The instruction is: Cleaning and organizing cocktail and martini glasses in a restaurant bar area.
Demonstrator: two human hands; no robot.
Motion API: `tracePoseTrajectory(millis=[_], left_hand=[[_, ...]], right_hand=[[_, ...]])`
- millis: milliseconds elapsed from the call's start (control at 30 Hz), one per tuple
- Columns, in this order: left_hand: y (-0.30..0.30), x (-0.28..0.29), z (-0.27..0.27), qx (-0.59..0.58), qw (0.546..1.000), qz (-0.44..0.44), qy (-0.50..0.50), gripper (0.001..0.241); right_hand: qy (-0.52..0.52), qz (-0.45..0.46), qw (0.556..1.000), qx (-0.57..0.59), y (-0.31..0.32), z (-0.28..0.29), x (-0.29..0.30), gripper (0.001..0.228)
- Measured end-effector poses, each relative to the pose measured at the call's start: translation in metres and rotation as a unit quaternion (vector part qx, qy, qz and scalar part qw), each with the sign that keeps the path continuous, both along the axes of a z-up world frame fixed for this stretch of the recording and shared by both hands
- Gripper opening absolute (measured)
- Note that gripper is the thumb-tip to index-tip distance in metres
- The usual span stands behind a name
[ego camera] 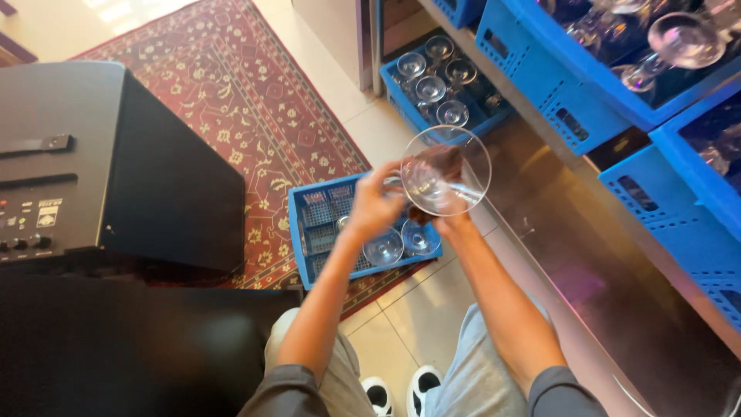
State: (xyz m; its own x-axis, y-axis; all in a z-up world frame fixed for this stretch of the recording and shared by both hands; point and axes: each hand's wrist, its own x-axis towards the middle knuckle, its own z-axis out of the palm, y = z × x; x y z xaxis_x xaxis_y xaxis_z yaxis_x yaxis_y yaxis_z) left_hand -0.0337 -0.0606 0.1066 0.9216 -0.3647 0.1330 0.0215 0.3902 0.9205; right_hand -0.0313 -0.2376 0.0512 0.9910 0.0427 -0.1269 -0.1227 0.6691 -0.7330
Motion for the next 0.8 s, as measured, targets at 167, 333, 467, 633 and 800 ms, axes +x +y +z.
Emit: tracePoseTrajectory(millis=[167, 333, 467, 633, 800], left_hand=[[-0.035, -0.025, -0.013, 0.263, 0.868, 0.210, -0.364, 0.039], [-0.042, -0.028, -0.027, 0.182, 0.923, 0.246, -0.234, 0.022], [-0.036, -0.026, -0.017, 0.142, 0.937, 0.283, -0.148, 0.014], [-0.031, -0.021, -0.019, 0.188, 0.922, 0.280, -0.190, 0.015], [-0.030, -0.020, -0.016, 0.108, 0.933, 0.268, -0.215, 0.022]], right_hand=[[0.022, -0.056, 0.997, -0.053, 0.001, -0.077, 0.003, 0.025], [0.034, -0.088, 0.946, -0.309, 0.019, -0.063, -0.008, 0.025], [0.160, 0.052, 0.985, 0.048, 0.030, 0.009, -0.022, 0.028], [0.180, 0.053, 0.982, 0.034, 0.026, -0.037, -0.008, 0.025], [-0.059, -0.111, 0.833, -0.539, 0.021, -0.004, -0.011, 0.032]])
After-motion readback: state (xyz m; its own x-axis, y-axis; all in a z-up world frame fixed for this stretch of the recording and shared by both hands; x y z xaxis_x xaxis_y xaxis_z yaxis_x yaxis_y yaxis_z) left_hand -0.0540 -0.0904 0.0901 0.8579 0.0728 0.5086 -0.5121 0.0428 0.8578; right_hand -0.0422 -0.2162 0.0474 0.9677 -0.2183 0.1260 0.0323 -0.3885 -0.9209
